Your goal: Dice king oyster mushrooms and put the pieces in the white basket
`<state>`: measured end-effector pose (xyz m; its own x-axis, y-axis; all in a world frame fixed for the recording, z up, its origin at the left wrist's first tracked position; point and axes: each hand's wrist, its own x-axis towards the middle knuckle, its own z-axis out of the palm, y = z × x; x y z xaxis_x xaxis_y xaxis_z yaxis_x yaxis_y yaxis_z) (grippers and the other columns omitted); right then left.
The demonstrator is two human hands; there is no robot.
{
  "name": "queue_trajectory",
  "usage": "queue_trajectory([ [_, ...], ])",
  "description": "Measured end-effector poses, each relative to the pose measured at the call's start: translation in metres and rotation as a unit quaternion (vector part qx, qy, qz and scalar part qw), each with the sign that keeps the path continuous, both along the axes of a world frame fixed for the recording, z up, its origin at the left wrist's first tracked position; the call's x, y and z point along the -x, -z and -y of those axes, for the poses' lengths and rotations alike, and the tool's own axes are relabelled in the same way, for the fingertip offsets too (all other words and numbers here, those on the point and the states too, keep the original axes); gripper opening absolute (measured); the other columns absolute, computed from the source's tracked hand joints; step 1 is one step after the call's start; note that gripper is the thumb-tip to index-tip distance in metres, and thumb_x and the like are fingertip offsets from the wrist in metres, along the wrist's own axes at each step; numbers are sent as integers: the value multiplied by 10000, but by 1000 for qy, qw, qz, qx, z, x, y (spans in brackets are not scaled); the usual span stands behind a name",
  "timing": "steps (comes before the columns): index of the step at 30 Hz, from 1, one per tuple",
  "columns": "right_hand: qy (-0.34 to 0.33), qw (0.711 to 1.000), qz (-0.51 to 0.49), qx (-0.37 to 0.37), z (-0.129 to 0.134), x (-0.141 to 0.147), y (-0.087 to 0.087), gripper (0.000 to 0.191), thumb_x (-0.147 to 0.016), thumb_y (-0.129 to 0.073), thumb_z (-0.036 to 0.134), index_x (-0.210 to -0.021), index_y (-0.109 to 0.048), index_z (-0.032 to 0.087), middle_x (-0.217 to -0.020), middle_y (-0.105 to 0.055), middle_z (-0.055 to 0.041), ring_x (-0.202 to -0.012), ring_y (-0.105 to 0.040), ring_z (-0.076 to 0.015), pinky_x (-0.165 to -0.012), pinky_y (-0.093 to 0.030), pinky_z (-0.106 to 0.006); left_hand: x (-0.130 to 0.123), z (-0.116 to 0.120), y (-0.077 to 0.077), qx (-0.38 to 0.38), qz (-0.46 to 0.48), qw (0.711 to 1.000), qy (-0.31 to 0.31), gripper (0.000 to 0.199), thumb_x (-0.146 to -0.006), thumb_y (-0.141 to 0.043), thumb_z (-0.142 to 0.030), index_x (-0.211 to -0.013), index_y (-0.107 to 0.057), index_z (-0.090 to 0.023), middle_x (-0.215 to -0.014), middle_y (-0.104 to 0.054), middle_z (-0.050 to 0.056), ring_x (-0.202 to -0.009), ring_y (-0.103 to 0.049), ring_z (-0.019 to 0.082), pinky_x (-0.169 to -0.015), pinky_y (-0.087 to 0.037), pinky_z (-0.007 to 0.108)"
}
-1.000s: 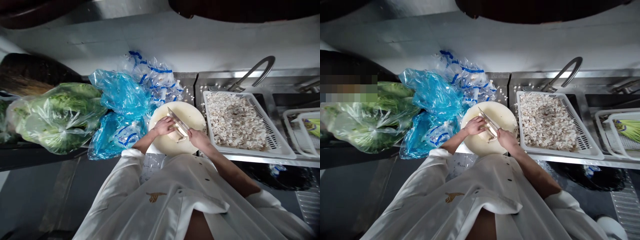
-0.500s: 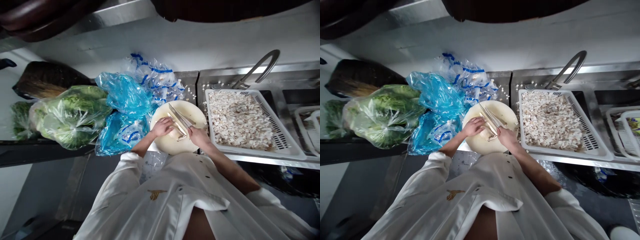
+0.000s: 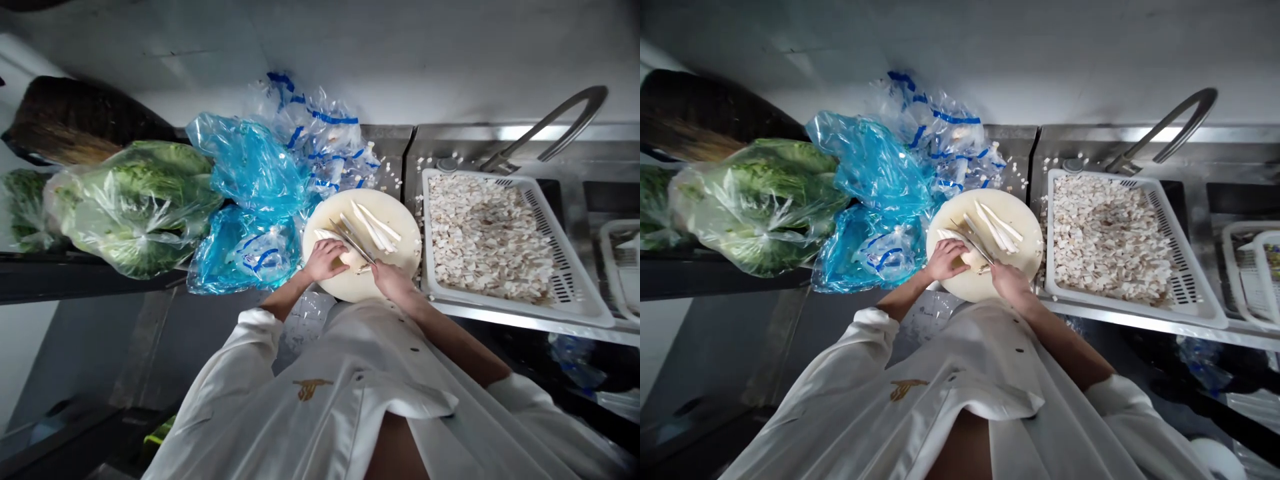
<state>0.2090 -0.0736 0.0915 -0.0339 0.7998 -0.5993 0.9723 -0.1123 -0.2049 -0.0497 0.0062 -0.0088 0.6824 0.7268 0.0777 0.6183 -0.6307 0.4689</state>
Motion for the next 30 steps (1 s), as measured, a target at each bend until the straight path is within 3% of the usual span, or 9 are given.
queue_trajectory([
  [6,-8,999,7,-47,3,4,-8,543,-1154,-234,488,-1263,-687,209,-1120,-799,-154,-1041,-759,-274,-901,-491,-334,-2,5,2,2,24,1000,-4,512,-1029,-585,-638,-1384,-675,-281,-1453,-640,94,-1390,-503,311,-1183,-351,500],
  [11,7,1000,23,1,-3,20,-5,507,-1157,-271,444,-1335,-669,185,-1167,-794,-160,-1068,-758,-262,-915,-495,-319,-1,2,6,4,37,999,-8,501,-1021,-601,-617,-1388,-684,-286,-1466,-630,97,-1399,-491,326,-1198,-335,523],
  [16,-2,999,29,-41,-5,20,-8,551,-1151,-253,510,-1281,-698,210,-1152,-795,-155,-1069,-747,-271,-936,-485,-324,2,-1,8,6,42,999,20,484,-1044,-569,-606,-1386,-683,-282,-1451,-644,98,-1408,-497,312,-1206,-338,510],
  [22,10,999,35,5,-9,34,-4,514,-1159,-271,464,-1341,-674,201,-1197,-787,-147,-1105,-743,-267,-938,-482,-319,3,2,16,-1,66,998,0,479,-1038,-581,-599,-1366,-692,-269,-1467,-631,111,-1427,-482,327,-1215,-336,529],
  [27,-15,999,44,-26,-4,28,-20,536,-1153,-264,505,-1263,-704,220,-1149,-797,-145,-1063,-746,-268,-921,-475,-314,10,0,17,7,80,996,26,431,-1071,-532,-562,-1343,-696,-271,-1418,-652,110,-1406,-520,303,-1216,-363,509],
  [30,-10,999,44,-14,-1,33,-14,529,-1156,-259,499,-1300,-685,221,-1169,-793,-154,-1070,-744,-272,-922,-468,-319,12,-1,23,3,93,995,19,423,-1078,-523,-550,-1345,-697,-271,-1415,-647,113,-1416,-517,299,-1229,-369,506],
])
